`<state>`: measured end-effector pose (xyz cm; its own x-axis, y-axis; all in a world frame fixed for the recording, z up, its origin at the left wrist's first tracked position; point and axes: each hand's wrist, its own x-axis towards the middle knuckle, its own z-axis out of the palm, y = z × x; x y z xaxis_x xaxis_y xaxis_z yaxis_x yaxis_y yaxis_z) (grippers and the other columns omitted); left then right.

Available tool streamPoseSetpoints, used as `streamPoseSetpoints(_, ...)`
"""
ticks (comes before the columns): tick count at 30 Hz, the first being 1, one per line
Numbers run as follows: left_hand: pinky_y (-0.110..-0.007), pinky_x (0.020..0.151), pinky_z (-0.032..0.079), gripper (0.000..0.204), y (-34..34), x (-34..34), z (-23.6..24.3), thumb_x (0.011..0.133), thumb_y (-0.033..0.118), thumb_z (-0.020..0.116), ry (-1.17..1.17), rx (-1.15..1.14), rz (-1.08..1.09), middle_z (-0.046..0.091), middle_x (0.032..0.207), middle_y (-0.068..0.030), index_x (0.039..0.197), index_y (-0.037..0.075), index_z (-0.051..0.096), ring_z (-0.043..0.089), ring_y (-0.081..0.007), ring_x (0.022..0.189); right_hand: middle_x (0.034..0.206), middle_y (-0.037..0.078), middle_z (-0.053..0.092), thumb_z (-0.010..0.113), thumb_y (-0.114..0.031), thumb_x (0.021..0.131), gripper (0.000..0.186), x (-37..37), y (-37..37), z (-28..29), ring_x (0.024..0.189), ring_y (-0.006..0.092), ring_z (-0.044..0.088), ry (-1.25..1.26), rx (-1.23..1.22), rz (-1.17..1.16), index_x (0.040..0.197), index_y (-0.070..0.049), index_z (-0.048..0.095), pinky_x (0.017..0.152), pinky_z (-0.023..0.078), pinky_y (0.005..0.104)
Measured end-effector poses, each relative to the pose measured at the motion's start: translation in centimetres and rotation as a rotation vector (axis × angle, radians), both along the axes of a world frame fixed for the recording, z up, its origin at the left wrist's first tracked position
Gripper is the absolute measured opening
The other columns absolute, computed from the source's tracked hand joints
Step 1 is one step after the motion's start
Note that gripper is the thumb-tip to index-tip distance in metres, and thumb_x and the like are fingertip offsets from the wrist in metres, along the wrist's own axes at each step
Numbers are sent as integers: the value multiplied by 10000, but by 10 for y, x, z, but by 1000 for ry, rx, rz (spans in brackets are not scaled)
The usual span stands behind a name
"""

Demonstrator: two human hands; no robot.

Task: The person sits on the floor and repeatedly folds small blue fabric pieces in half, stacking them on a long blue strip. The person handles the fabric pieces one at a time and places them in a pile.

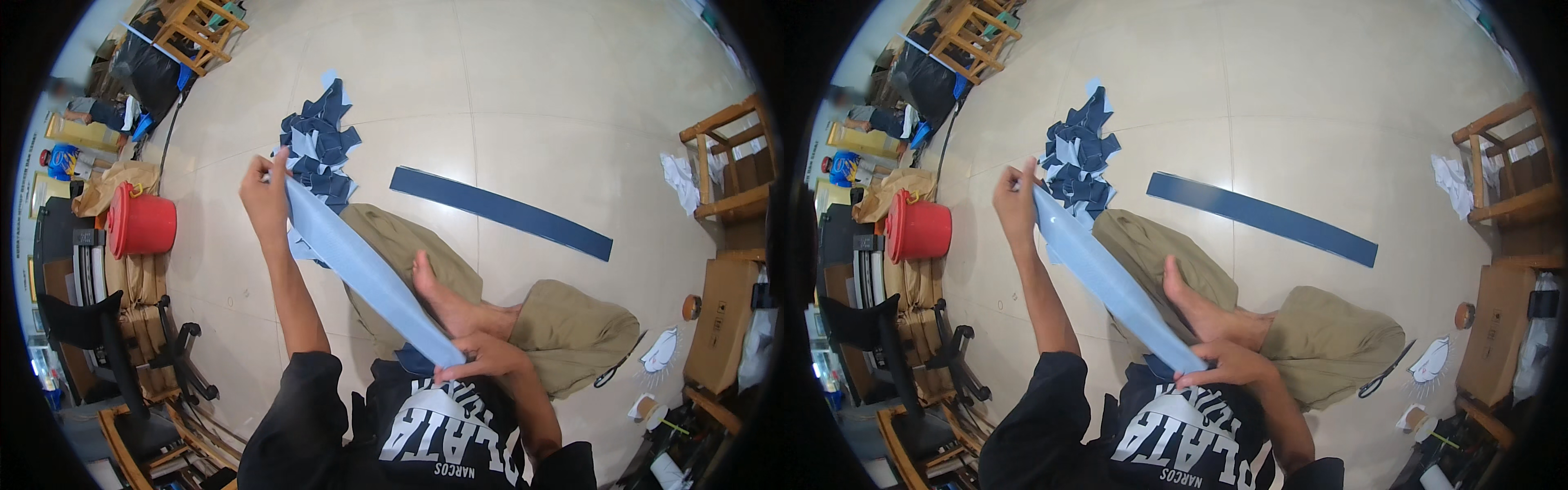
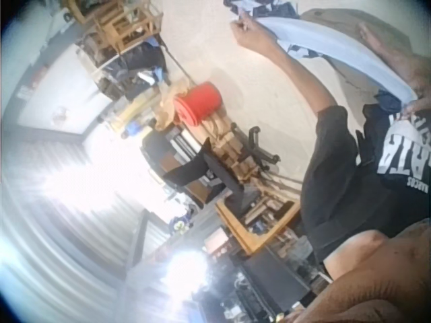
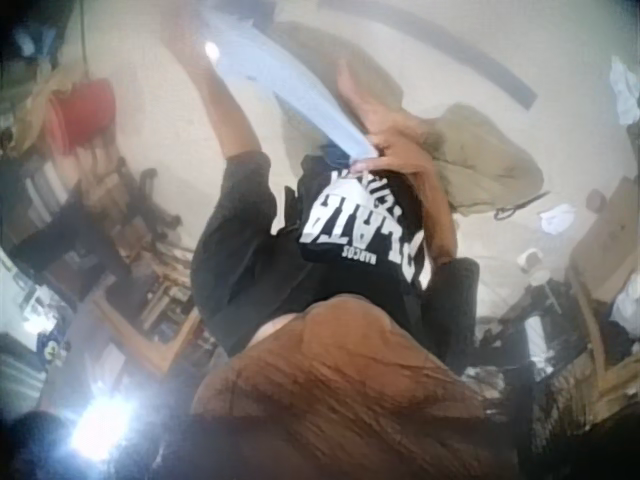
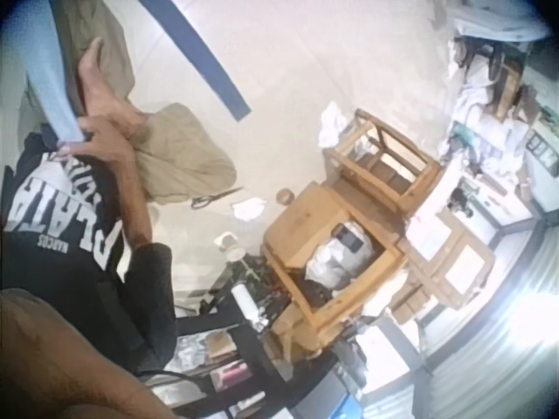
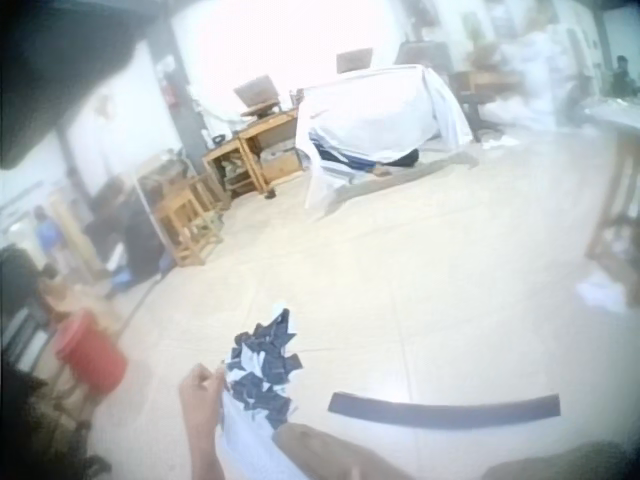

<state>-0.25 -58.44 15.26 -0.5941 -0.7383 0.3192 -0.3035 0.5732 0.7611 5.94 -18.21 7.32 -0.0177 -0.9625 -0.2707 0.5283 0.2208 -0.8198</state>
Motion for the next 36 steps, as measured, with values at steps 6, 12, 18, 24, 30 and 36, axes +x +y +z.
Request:
streamPoseSetpoints(6,-430,902,459,352,47,54,-95,789,192,779,-278,-213,-453,615,1091,-150,1046,27,605,586,-344,1059,1140,88,648,741,-131,868,609,12,34,-40,1011,184,654,-121,150,-371,1392,-17,451,899,507,319)
streamPoseSetpoints(12,-407,983,455,523,179,80,-51,755,141,768,-383,92,-1366,645,1175,-165,1247,67,607,594,-340,1140,1176,99,618,726,-232,887,625,-4,24,-19,1040,201,642,-344,72,-336,1380,26,443,892,527,345)
streamPoseSetpoints(18,-355,956,485,442,167,80,-70,944,161,607,-861,703,-1661,635,1283,-124,1367,73,513,676,-273,1039,1382,236,507,513,-693,883,908,-13,50,-35,1151,299,617,-780,-664,-726,1484,-35,339,886,547,414)
streamPoseSetpoints(24,-357,974,497,501,178,89,-67,1036,289,503,-901,1501,-1460,593,1328,-191,1450,29,393,666,-278,1085,1396,176,490,411,-677,943,850,-45,50,7,1168,246,540,-783,-662,-1478,1469,-14,338,933,509,378)
streamPoseSetpoints(30,-407,933,543,571,198,83,-68,1024,380,506,-688,1821,-1076,624,1235,-257,1365,-73,436,649,-344,1112,1082,121,670,394,-533,1020,628,23,47,-59,919,192,639,-369,266,-791,1310,5,540,725,498,290)
streamPoseSetpoints(36,-374,971,516,489,207,81,-52,1035,351,494,-977,1782,-1247,657,1146,-223,1216,-97,568,662,-327,1080,966,56,629,490,-408,1018,526,35,1,-45,896,141,617,-274,-38,-819,1303,33,528,778,505,259)
